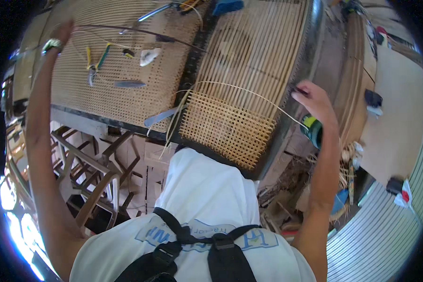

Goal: Repairing or weaving a rattan chair seat.

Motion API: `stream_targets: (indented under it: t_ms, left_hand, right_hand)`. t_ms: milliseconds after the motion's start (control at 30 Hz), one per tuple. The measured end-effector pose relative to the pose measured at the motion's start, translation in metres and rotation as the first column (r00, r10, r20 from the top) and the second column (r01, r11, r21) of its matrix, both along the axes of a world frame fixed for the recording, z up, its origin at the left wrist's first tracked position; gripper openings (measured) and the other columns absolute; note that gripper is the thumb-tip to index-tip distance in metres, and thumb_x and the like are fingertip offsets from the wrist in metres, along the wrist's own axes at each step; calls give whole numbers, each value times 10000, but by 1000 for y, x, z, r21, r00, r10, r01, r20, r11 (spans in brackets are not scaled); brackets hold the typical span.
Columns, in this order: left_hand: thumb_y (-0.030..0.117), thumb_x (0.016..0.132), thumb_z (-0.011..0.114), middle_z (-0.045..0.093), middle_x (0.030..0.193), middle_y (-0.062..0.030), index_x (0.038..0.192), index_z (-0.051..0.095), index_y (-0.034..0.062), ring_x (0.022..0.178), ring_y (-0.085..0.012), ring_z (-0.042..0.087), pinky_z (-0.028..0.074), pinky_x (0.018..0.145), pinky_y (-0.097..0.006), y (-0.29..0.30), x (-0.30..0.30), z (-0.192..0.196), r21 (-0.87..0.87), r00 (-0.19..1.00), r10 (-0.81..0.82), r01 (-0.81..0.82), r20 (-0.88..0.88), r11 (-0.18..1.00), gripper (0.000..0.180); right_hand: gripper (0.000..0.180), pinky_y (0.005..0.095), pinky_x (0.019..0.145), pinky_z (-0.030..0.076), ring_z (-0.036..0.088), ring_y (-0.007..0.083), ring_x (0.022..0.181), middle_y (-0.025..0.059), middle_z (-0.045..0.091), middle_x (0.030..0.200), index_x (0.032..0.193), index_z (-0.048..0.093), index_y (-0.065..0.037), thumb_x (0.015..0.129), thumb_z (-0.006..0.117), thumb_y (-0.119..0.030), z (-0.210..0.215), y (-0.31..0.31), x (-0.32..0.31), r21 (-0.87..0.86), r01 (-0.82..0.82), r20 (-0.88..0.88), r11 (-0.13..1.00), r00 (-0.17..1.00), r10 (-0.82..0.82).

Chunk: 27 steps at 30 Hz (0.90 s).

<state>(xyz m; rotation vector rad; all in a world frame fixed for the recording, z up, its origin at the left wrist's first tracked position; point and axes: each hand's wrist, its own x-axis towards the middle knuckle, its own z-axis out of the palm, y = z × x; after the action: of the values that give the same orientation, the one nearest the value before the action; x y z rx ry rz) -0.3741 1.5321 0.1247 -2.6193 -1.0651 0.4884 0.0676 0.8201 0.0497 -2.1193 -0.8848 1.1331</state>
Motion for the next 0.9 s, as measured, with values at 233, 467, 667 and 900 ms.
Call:
stream_targets:
  t_ms: [233, 467, 667, 900]
  left_hand:
    - [323, 957, 665, 685, 1222, -175, 1342, 581, 90, 1117, -318, 673, 553, 900, -438, -119, 29, -45, 70, 659, -296, 347, 691, 935, 458]
    - [348, 928, 695, 734, 909, -139, 1052, 674, 44, 787, -258, 694, 537, 701, -385, -415, 37, -144, -803, 858, 360, 97, 367, 588, 330]
    - [301, 930, 667, 729, 879, -126, 1065, 681, 84, 780, -311, 705, 548, 699, -441, -402, 23, -177, -842, 837, 410, 106, 363, 530, 256]
    - [78, 934, 607, 670, 1197, -62, 1084, 719, 192, 924, -226, 692, 543, 842, -404, -356, 19, -175, -554, 749, -33, 518, 662, 652, 219]
  right_hand:
    - [334, 359, 803, 539, 651, 223, 862, 124, 659, 1048, 1185, 622, -31, 941, 697, -246, 11, 1, -41, 92, 60, 554, 994, 826, -101]
    - [412, 377, 771, 529, 641, 254, 840, 154, 644, 967, 1142, 593, 17, 980, 658, -356, 7, -29, -115, -1, 164, 533, 986, 835, -138]
    - [370, 344, 662, 470, 548, 164, 708, 94, 583, 746, 935, 609, -7, 991, 643, -371, 11, -31, -127, -122, 222, 459, 967, 877, -143]
    - [411, 329, 640, 433, 465, 144, 677, 80, 516, 687, 869, 592, -5, 983, 638, -397, -13, -41, -113, -83, 268, 383, 960, 898, -218]
